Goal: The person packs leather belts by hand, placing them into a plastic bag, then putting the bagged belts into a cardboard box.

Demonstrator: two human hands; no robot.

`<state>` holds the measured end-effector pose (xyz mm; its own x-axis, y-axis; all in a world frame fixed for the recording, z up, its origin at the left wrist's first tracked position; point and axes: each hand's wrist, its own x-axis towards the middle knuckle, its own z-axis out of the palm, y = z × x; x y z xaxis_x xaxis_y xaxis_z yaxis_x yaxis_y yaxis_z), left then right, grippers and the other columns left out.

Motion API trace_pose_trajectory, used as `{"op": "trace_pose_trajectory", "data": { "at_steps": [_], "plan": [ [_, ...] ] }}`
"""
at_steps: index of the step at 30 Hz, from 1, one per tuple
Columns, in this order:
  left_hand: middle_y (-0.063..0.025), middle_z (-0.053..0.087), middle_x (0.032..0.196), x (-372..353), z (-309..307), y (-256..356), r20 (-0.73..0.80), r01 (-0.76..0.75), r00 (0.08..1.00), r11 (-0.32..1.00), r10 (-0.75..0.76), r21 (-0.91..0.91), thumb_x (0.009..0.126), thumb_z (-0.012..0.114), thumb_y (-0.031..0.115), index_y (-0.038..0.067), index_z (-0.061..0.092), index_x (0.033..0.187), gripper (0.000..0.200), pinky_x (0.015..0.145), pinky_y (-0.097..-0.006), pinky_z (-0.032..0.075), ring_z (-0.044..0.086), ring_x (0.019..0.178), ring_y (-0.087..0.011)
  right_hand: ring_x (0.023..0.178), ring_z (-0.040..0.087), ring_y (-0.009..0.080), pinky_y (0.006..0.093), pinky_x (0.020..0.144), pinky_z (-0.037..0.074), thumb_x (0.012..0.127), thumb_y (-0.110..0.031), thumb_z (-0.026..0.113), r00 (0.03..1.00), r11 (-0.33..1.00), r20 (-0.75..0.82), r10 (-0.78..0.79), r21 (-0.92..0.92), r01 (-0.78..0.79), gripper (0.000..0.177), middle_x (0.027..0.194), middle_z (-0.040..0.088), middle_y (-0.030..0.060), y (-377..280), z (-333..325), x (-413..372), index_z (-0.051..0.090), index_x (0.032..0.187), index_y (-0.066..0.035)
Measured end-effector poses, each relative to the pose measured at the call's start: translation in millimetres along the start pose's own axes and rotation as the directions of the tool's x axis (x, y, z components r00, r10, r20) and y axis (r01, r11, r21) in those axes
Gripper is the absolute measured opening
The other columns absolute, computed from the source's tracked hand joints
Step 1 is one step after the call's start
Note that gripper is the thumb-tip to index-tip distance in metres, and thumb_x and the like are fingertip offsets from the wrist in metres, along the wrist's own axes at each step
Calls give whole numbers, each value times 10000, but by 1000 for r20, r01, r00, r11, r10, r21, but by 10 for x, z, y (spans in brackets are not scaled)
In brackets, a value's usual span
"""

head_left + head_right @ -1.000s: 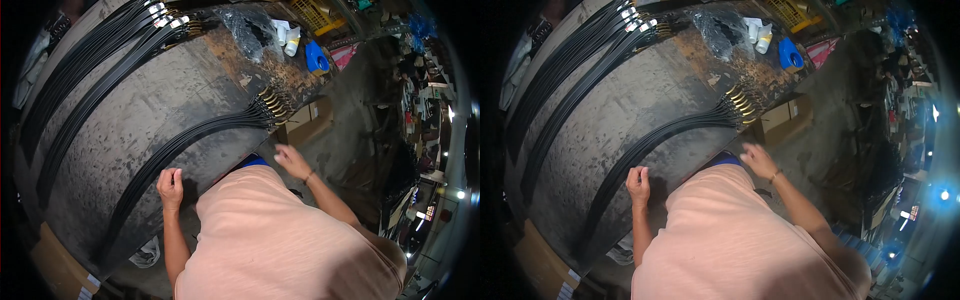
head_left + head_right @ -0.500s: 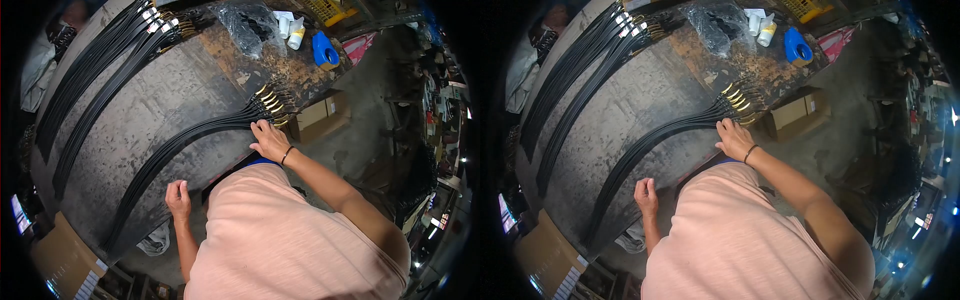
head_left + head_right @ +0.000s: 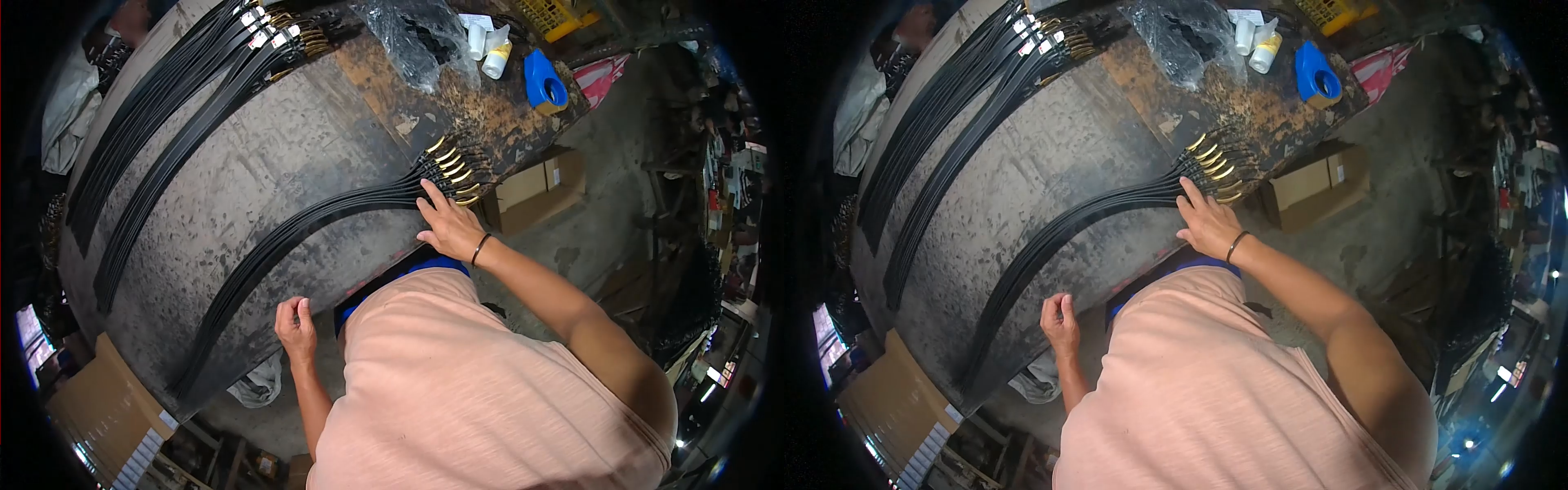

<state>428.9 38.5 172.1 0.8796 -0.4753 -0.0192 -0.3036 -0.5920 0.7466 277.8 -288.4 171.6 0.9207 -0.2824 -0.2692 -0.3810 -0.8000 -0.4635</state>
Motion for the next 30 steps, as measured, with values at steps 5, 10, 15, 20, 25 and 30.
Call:
{"op": "trace_pose_trajectory", "data": {
  "at_steps": [5,10,15,20,25,30],
  "plan": [
    [-117,599,791,87,-99,-110,84,4,996,1000,-2,-18,886,645,101,0,635,872,103,665,-346,468,588,719,-268,1066,533,436,487,871,487,797,-225,722,996,996,-49,74,-43,-76,725,1534,162,241,-133,87,-2,377,1375,44],
    [-118,604,803,274,-403,-288,94,-75,993,997,76,-11,887,642,108,4,643,885,103,679,-348,472,592,730,-270,1014,550,442,495,842,498,796,-222,722,974,971,-31,226,-70,-228,713,1553,105,232,-397,188,3,381,1366,39],
    [-108,600,806,377,-710,-594,49,-31,998,999,30,14,890,634,109,13,641,887,96,658,-346,466,583,712,-255,994,558,440,505,825,502,801,-223,717,965,965,-99,244,-67,-252,621,1560,103,215,-443,280,7,423,1287,28],
    [-101,598,800,393,-797,-684,57,-20,998,1000,19,4,889,639,114,16,638,882,98,643,-347,462,578,698,-244,991,576,393,492,816,503,818,-219,701,968,967,-64,242,-67,-246,486,1502,278,194,-397,251,93,463,1185,-8],
    [-106,597,797,429,-736,-743,87,-53,995,998,54,-20,891,641,109,2,624,871,110,639,-343,460,578,697,-247,1007,581,382,474,832,495,826,-230,693,967,974,-172,190,-88,-207,460,1333,435,158,-321,270,192,476,1175,-23],
    [-109,603,816,596,-708,-663,111,-53,992,998,57,-42,891,639,106,-3,624,878,111,671,-355,464,583,733,-261,1046,572,369,470,864,477,840,-229,678,946,954,-137,295,-4,-298,486,1216,484,144,-412,152,324,492,1247,-41]
  ]
}}
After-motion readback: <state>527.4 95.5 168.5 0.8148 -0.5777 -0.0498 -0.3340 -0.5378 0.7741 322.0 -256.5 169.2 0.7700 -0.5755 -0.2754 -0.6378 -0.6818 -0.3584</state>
